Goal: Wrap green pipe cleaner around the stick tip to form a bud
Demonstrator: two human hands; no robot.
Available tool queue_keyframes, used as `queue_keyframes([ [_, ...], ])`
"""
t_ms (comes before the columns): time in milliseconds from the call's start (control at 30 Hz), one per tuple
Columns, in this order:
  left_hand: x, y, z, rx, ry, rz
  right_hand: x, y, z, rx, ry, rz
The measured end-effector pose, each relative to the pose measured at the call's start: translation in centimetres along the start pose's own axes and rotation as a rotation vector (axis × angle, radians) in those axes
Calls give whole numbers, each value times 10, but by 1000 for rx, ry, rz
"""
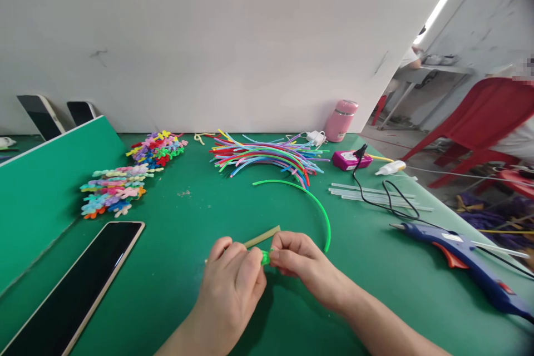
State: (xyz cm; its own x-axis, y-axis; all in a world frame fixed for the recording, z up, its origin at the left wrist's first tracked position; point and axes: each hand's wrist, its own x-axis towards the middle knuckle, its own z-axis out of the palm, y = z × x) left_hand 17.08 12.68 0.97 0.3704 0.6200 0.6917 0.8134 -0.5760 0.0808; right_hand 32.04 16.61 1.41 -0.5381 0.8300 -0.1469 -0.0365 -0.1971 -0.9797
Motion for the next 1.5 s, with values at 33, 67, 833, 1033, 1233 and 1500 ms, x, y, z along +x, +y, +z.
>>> queue_keyframes([
  [33, 0, 1, -1, 23, 11, 22, 0, 1, 1, 87, -6, 40],
  [67, 0, 1, -1, 41, 17, 39, 1, 2, 2, 167, -13, 77],
  [833, 19, 3, -3, -1000, -285, -972, 2, 7, -7, -842, 207, -744],
  [1033, 13, 1, 1, -759, -326, -837, 1, 4, -6, -973, 198, -688],
  [1233, 5, -3, 6, -199, -107, -367, 0, 2, 3, -599, 112, -339],
  [1500, 5, -5, 7, 22, 60, -36, 3, 8, 7, 171, 17, 163],
])
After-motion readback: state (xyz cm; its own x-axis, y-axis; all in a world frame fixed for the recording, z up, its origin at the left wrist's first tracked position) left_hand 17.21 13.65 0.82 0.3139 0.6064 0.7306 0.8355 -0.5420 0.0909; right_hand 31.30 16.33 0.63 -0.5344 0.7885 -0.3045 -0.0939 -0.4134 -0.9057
